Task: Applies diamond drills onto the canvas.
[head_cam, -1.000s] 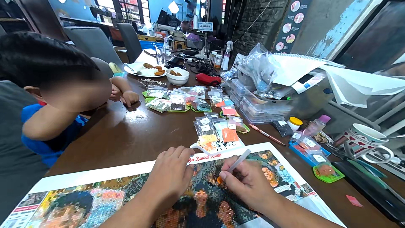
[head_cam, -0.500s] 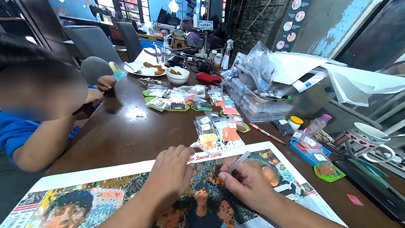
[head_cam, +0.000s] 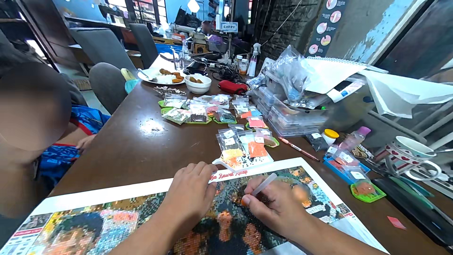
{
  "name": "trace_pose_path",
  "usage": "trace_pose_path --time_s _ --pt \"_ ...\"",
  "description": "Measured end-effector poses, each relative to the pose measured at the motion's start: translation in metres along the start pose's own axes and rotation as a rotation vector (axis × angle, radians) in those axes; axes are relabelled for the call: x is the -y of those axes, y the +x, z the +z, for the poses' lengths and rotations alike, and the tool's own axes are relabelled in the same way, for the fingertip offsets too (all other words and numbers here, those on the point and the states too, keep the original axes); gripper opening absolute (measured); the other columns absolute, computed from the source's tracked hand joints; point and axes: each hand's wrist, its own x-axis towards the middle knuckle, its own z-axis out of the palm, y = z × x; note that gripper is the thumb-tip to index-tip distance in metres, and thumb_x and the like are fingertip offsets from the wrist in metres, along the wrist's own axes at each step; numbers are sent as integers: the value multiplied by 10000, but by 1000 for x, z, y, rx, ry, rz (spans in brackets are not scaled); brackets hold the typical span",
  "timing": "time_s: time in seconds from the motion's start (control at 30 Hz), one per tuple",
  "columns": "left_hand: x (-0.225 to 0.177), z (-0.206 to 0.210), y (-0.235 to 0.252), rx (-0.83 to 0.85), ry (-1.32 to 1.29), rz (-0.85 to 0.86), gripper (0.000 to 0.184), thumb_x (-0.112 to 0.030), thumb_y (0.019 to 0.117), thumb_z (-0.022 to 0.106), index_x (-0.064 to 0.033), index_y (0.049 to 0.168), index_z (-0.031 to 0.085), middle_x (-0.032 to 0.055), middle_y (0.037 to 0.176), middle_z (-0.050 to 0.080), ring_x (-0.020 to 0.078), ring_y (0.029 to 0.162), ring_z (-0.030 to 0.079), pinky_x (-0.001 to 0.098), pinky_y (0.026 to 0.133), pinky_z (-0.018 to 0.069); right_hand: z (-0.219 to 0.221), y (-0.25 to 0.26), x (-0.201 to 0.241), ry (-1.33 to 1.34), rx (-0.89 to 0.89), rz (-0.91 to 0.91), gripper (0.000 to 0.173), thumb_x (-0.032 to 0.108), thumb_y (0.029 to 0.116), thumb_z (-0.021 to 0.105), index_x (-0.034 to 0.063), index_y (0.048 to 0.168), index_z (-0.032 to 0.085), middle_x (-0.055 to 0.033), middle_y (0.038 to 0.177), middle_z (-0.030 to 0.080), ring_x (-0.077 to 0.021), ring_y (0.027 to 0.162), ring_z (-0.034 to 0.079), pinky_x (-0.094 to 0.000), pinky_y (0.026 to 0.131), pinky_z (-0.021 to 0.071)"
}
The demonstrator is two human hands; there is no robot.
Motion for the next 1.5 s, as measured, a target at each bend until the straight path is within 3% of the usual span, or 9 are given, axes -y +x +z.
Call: trace_pose_path --time_s 0.2,0.47,0.7,1.27,1.5 --pt "0 0 -1 -6 2 11 341 -270 989 495 -102 1226 673 69 1111 683 286 1079 641 530 949 475 -1 0 1 -5 -4 3 236 245 1033 573 35 978 667 -30 727 628 -25 630 569 -170 593 481" --pt "1 0 0 -12 -2 15 337 -269 991 497 -100 1221 676 69 1112 681 283 1079 640 529 949 474 -5 3 3 166 -23 124 182 187 1021 573 43 950 657 48 717 602 57 642 535 -111 602 453" --pt "-1 -2 0 23 -4 -10 339 -264 1001 500 -102 1248 665 71 1146 677 287 1121 627 529 984 456 -2 2 2 137 -13 110 203 208 1025 574 38 955 660 31 721 606 42 639 538 -123 601 459" --pt "-1 -1 0 0 -2 2 330 -263 993 503 -100 1228 670 63 1119 680 277 1093 633 519 957 468 -1 1 -1 85 9 52 215 218 1035 582 28 974 663 -4 713 611 10 623 542 -138 591 460" --pt "0 1 0 -11 3 8 331 -261 991 502 -107 1229 673 61 1115 679 279 1089 637 525 957 470 -1 2 0 90 14 86 210 218 1031 577 36 963 658 19 708 590 29 628 527 -121 595 446"
